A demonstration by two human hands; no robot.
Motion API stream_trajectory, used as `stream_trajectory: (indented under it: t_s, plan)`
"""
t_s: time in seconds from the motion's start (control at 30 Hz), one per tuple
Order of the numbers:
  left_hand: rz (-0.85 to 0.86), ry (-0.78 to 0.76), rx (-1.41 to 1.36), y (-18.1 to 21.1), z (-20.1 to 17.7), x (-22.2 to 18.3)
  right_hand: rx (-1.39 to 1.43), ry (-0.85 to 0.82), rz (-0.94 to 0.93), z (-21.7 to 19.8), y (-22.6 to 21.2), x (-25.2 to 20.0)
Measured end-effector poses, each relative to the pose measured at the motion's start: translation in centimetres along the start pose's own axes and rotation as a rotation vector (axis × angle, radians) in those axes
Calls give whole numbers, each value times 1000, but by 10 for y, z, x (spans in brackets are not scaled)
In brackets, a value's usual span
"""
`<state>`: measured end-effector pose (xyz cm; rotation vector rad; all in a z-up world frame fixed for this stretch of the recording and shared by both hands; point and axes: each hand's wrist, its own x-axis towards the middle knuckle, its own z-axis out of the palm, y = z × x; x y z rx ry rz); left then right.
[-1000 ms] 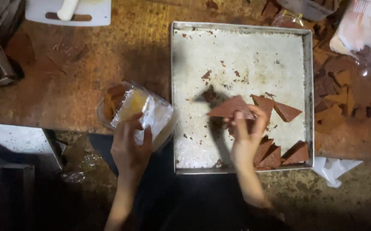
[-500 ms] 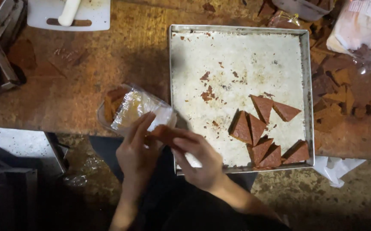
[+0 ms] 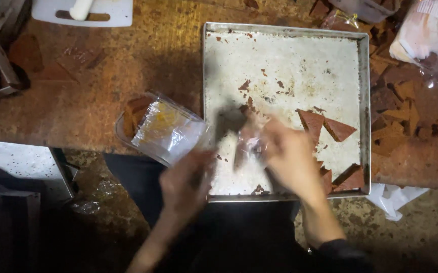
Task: The person puts rectangular pieces of brown cake from a metal tray into small plastic bags by hand and places the bags into a plastic container.
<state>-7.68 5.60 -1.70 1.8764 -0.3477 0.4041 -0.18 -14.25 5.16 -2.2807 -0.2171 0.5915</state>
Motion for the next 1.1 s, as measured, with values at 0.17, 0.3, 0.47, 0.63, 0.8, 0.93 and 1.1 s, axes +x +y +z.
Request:
stream_trajectory:
  t_s: [0.17, 0.3, 0.47, 0.63, 0.8, 0.93, 1.1]
  plan:
    - [-483, -255, 675, -63, -4, -2, -109, 779, -470, -29, -3, -13]
    - [-349, -108, 453, -63, -16, -5, -322, 560, -211, -8, 34, -21]
    - [-173, 127, 729, -70, -26, 4, -706, 149, 544, 53, 97, -22]
    - [-421, -1, 765, -93, -20, -9, -825, 509, 252, 91, 156, -16]
    - [-632, -1, 349, -53, -21, 9, -745, 641, -15, 78, 201, -22]
    - [-507, -44, 227, -58, -23, 11, -401, 712, 91, 57, 192, -31]
    - [-207, -21, 571, -109, -12, -11, 309, 735, 56, 41, 119, -27]
